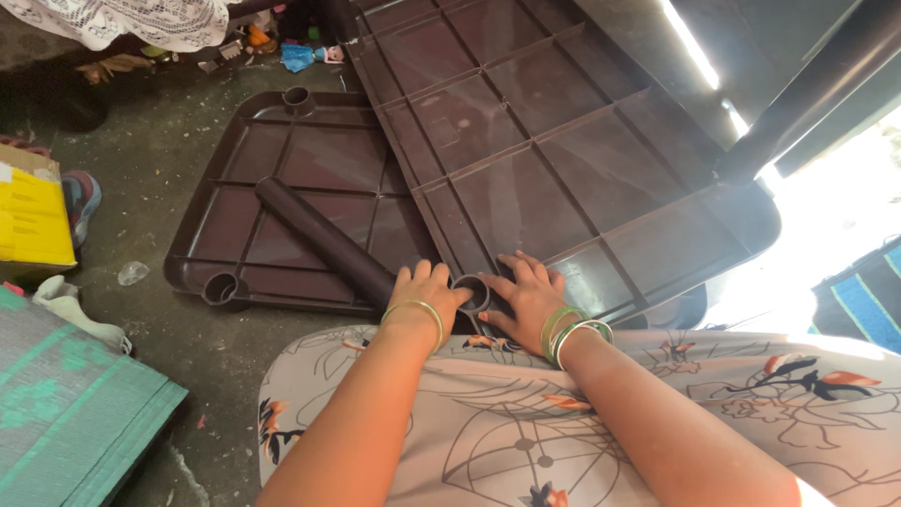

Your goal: The person assembles a plastic table by inserting small black plastic caps into the underside of the tabletop and then attaching metal legs. The person handles the caps and legs one at a time, securing them into the tabletop while sitting on the floor.

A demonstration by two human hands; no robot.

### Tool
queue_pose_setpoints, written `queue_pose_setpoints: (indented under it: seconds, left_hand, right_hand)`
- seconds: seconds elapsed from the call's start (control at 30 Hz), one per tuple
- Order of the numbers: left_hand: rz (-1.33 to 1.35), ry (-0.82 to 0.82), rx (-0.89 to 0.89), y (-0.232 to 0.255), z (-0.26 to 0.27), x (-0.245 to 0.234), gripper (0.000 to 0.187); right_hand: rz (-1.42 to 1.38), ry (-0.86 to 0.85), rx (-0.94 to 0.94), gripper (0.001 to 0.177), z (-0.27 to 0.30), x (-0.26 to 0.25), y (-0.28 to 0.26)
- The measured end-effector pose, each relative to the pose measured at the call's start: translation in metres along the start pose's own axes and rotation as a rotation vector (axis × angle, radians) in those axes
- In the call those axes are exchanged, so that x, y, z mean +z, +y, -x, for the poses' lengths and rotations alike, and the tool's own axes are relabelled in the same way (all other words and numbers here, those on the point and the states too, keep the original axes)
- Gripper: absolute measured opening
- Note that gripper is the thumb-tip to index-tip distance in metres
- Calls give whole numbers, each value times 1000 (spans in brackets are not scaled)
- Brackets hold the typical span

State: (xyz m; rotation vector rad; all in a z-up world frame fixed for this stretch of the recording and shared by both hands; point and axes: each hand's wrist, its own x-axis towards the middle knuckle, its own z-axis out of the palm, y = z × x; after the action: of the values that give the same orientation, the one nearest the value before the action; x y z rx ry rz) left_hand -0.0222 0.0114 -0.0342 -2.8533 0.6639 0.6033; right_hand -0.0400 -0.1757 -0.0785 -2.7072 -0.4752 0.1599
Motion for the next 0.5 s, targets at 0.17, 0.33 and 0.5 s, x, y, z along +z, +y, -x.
queue_pose_setpoints:
  seconds: [0.17, 0.33, 0.5]
  left_hand:
    - [-162, -44, -9, 0, -6, -5, 38]
    - [31, -192, -96, 19, -5, -2, 42]
    - [707, -87, -27, 23, -7, 12, 33]
  right_hand:
    - [4, -8, 35, 58, 0, -3, -3]
    - [7, 6, 66, 54, 2, -4, -3]
    - [14, 44, 31, 50, -1, -1, 2]
